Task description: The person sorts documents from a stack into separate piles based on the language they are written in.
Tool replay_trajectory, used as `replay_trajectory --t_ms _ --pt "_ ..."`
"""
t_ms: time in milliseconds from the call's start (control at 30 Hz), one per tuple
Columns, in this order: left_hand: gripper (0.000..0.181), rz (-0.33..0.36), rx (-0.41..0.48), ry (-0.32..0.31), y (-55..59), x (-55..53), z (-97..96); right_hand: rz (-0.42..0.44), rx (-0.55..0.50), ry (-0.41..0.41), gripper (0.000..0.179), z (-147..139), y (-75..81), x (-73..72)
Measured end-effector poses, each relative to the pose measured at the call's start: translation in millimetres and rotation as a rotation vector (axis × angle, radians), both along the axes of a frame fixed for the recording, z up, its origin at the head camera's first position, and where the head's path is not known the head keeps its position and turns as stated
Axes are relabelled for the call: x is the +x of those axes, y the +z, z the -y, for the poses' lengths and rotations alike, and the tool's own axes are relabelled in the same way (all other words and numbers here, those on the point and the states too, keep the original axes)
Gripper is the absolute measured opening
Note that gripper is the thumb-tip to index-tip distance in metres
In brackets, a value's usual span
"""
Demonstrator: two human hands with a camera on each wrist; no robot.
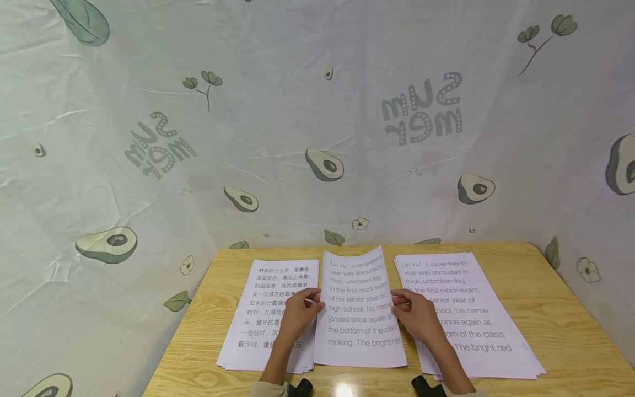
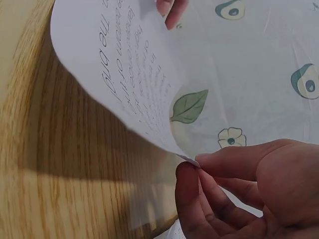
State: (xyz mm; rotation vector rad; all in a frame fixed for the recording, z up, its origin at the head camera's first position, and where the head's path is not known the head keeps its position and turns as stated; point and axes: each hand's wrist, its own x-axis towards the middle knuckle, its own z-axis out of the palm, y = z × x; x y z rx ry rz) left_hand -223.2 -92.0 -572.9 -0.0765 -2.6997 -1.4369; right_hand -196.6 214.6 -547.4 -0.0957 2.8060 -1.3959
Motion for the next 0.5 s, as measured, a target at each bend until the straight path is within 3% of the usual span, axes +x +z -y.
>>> replay_trajectory --t_ms 233,500 --pt "0.038 -0.022 0.058 0.010 2.8 1.9 -1.8 -0.005 -0.048 -0.020 0.043 0.8 1.6 0.5" --pt "0.037 -0.014 0.178 0.049 4.4 -0.6 3.4 0.050 -0.208 -0.030 0.047 -6.0 2.4 1.6"
